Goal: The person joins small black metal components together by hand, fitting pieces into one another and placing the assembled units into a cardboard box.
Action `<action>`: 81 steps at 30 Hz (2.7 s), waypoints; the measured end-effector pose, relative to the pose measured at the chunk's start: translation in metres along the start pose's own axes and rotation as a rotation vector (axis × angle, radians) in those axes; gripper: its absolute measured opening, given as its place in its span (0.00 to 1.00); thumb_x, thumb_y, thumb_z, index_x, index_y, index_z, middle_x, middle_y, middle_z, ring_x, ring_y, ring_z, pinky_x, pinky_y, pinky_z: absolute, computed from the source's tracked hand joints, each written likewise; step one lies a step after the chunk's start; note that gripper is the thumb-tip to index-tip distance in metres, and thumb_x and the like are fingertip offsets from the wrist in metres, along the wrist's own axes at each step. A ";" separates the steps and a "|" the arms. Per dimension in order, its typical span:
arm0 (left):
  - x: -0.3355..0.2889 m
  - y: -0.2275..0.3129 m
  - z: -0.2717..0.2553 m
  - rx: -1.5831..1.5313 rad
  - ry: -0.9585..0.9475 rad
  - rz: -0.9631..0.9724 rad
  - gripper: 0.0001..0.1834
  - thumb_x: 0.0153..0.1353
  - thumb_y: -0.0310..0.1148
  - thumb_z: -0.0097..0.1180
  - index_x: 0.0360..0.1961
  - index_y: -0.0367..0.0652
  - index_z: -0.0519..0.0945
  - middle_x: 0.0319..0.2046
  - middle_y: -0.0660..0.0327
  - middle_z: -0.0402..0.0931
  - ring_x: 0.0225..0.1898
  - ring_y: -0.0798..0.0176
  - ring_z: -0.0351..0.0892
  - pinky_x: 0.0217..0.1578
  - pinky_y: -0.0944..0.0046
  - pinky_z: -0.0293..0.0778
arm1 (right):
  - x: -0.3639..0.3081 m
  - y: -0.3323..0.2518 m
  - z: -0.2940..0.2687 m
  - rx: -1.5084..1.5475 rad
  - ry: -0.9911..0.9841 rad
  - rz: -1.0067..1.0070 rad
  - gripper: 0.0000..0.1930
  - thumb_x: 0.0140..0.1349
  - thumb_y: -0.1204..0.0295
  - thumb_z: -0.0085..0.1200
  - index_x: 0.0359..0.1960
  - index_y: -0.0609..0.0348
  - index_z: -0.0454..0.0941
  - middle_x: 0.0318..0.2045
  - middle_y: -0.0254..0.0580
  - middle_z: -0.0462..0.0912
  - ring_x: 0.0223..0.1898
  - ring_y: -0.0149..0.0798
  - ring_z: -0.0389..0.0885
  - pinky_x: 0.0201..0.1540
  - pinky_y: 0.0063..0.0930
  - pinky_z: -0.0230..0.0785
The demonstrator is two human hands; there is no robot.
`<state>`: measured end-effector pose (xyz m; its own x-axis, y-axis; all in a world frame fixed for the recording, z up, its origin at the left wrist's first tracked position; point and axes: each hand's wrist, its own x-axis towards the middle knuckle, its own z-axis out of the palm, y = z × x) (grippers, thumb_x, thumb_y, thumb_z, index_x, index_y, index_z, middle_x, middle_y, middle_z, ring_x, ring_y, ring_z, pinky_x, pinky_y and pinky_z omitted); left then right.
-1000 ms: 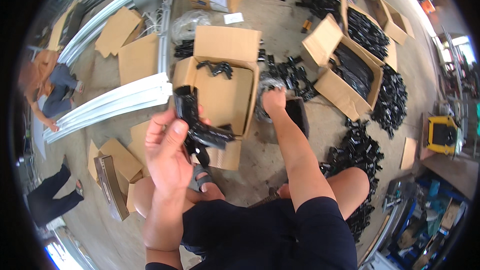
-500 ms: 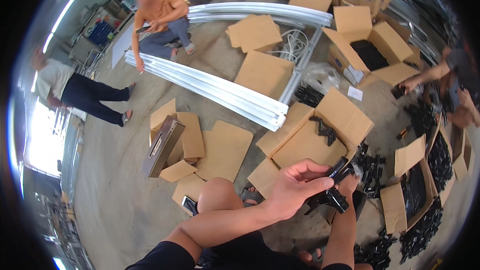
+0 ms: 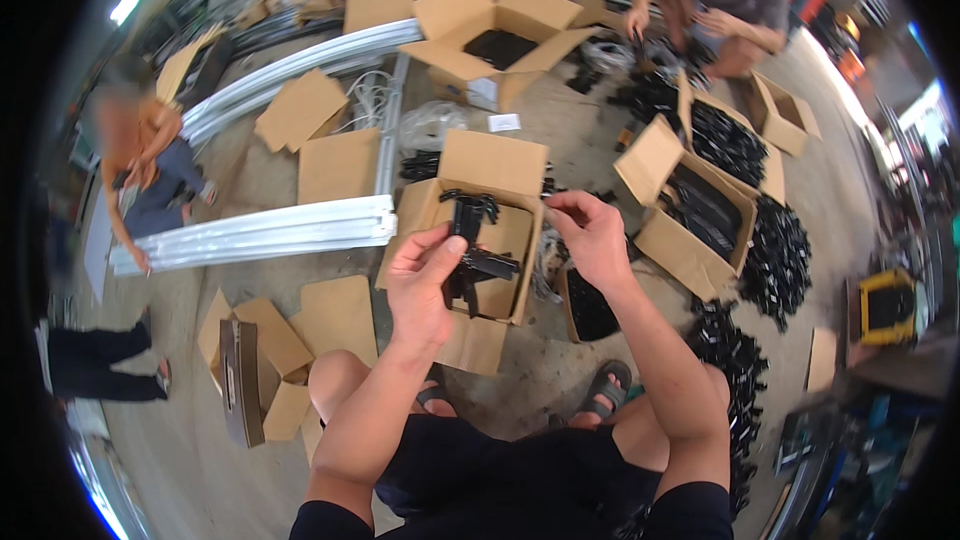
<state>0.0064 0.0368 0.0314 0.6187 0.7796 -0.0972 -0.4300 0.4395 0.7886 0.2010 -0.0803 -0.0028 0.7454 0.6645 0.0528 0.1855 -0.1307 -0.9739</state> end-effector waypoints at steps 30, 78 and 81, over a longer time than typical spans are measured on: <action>-0.022 -0.068 0.026 0.343 -0.081 0.087 0.12 0.64 0.18 0.60 0.48 0.29 0.78 0.43 0.53 0.84 0.42 0.69 0.83 0.46 0.69 0.79 | -0.068 -0.016 0.001 -0.008 0.044 0.069 0.09 0.62 0.70 0.64 0.35 0.66 0.86 0.30 0.43 0.85 0.33 0.30 0.80 0.40 0.29 0.72; -0.023 -0.068 0.019 0.338 -0.033 0.027 0.13 0.64 0.19 0.62 0.50 0.27 0.79 0.42 0.56 0.84 0.40 0.73 0.81 0.44 0.73 0.77 | -0.079 0.007 0.026 0.316 0.114 0.181 0.05 0.67 0.76 0.58 0.36 0.67 0.80 0.29 0.32 0.82 0.31 0.22 0.75 0.36 0.20 0.70; -0.023 -0.065 0.017 0.314 -0.044 0.072 0.13 0.65 0.20 0.62 0.50 0.27 0.79 0.41 0.56 0.84 0.40 0.74 0.81 0.43 0.74 0.77 | -0.080 0.004 0.027 0.089 0.100 0.044 0.05 0.64 0.76 0.59 0.34 0.67 0.81 0.28 0.41 0.79 0.32 0.34 0.76 0.38 0.28 0.70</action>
<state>0.0315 -0.0172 -0.0068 0.6251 0.7805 -0.0130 -0.2544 0.2194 0.9419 0.1246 -0.1143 -0.0170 0.8123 0.5826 0.0274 0.0972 -0.0889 -0.9913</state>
